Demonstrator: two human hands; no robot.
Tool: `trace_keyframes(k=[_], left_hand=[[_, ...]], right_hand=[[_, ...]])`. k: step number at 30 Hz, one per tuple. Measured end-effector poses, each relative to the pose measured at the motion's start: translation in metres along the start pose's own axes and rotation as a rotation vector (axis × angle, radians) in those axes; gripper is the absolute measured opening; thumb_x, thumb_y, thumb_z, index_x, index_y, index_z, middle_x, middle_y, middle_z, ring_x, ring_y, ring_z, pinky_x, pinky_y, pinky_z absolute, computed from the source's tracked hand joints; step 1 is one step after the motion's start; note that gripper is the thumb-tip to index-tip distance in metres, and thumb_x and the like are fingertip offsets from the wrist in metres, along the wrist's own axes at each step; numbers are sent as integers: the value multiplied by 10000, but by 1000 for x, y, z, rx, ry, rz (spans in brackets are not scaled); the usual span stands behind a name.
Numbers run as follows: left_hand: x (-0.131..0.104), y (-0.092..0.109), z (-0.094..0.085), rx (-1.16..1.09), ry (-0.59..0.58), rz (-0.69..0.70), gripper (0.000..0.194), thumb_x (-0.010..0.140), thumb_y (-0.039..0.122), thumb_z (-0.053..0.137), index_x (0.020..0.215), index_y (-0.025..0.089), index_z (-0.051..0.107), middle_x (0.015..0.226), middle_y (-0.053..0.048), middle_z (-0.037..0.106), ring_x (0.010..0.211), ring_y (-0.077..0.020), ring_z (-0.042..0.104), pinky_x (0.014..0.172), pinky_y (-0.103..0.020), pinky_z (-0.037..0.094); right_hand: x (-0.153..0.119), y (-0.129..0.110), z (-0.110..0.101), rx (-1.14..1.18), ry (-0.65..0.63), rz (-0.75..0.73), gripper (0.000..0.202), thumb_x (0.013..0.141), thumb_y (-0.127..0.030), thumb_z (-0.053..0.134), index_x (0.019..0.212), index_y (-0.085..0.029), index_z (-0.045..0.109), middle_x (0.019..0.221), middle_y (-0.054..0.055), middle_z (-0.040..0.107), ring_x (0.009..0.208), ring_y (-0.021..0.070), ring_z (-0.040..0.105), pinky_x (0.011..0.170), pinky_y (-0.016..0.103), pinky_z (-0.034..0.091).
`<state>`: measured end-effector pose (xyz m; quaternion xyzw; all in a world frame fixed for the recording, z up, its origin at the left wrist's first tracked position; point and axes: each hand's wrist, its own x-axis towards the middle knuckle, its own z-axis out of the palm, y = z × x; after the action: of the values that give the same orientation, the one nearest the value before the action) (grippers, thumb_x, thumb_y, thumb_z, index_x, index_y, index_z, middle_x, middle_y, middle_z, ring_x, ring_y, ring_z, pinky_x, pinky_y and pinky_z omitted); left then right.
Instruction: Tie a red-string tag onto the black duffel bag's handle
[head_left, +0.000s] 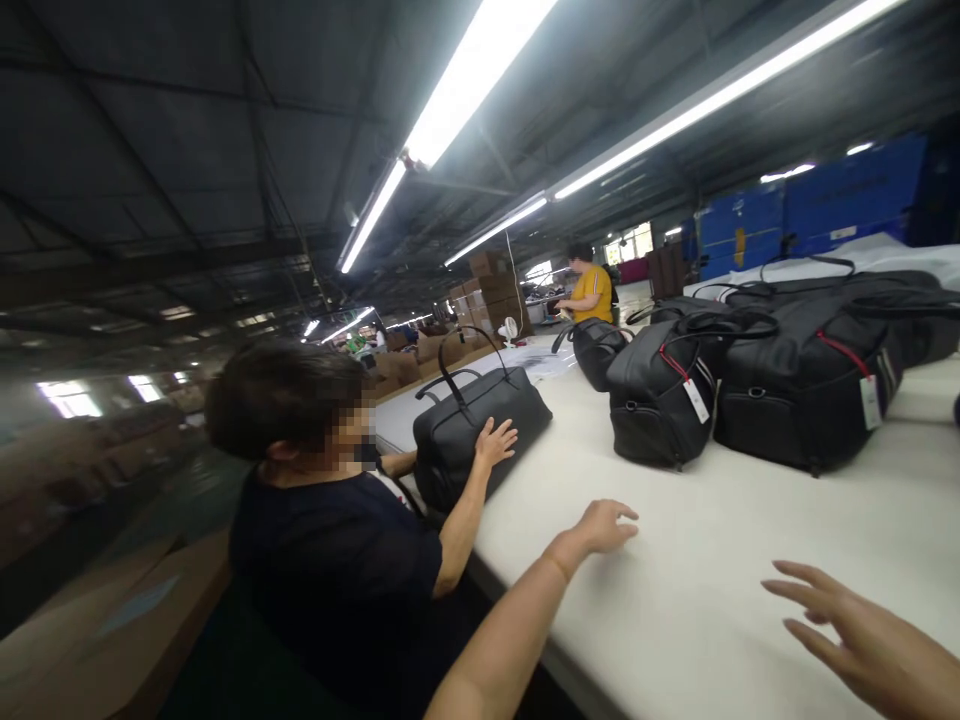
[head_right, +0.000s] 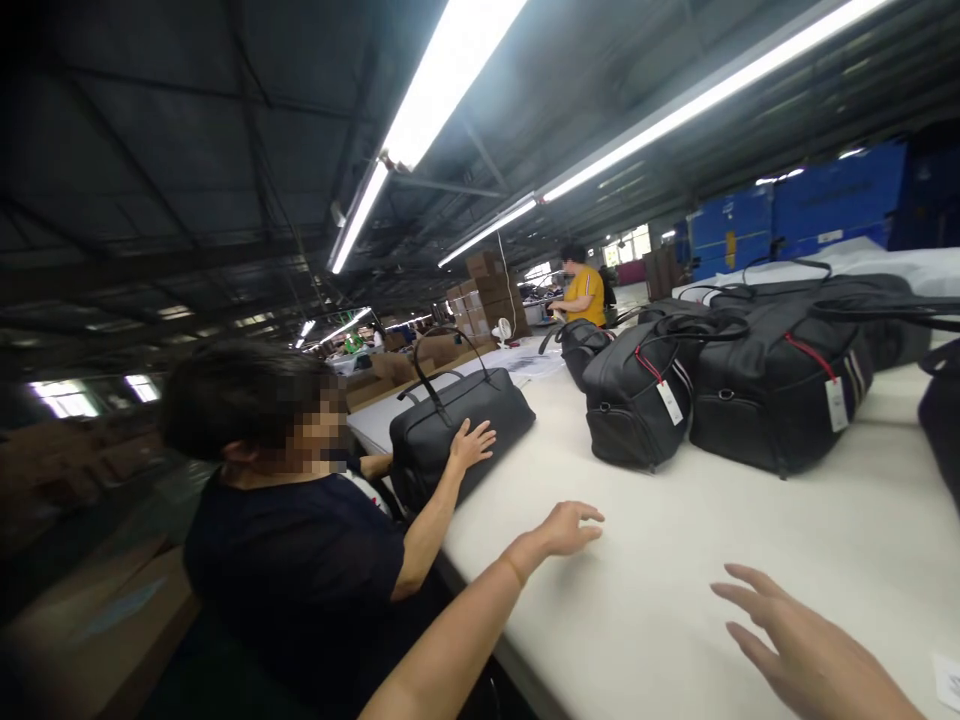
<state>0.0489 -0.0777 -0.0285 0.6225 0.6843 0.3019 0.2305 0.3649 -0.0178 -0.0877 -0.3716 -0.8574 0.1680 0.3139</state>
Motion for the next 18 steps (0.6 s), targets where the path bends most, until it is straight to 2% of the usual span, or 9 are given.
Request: trace_keyframes(k=[2, 4, 8, 11, 14, 18], left_hand=[[-38, 4, -21, -7, 47, 54, 263, 769, 206, 648, 1014, 202, 743, 1170, -72, 701, 1112, -233, 638, 999, -371, 506], [-73, 10, -41, -8, 129, 96, 273, 789, 209, 617, 1033, 194, 737, 1206, -80, 684, 1127, -222, 629, 968, -356, 527], [-129, 18, -79, 8, 319, 137, 281, 807, 167, 566, 1033, 195, 730, 1183, -85, 691, 1095, -213, 641, 931, -362, 552], [-163, 20, -103, 32, 442, 144, 282, 811, 143, 552, 1029, 182, 727, 1142, -99, 705, 1058, -220, 654, 916, -382, 559], [-191, 21, -115, 54, 519, 137, 282, 816, 136, 543, 1031, 166, 723, 1121, -113, 709, 1031, -220, 665, 902, -387, 566], [-212, 13, -112, 65, 561, 115, 284, 799, 115, 540, 1004, 165, 731, 1087, -112, 720, 1027, -219, 671, 870, -370, 580]], right_hand=[[-17, -15, 9, 67, -115, 42, 422, 749, -574, 499, 975, -344, 771, 1243, 44, 630, 905, 298, 689, 760, 405, 599], [-37, -23, 22, 128, -132, 99, 451, 755, -563, 482, 982, -307, 776, 1229, 69, 637, 857, 285, 700, 765, 395, 604], [-74, -30, 43, 146, 12, 105, 437, 781, -519, 440, 900, -276, 784, 1147, 72, 677, 1027, 319, 655, 911, 453, 556], [-92, -36, 41, 183, 56, 142, 418, 762, -501, 434, 860, -289, 781, 1106, 52, 692, 1042, 329, 645, 953, 489, 522], [-103, -43, 30, 255, 67, 218, 374, 758, -514, 465, 835, -309, 768, 1058, 47, 708, 1009, 331, 655, 921, 469, 530], [-114, -46, 19, 312, 67, 286, 354, 804, -536, 470, 864, -339, 758, 1059, 43, 708, 1008, 324, 651, 877, 444, 528]])
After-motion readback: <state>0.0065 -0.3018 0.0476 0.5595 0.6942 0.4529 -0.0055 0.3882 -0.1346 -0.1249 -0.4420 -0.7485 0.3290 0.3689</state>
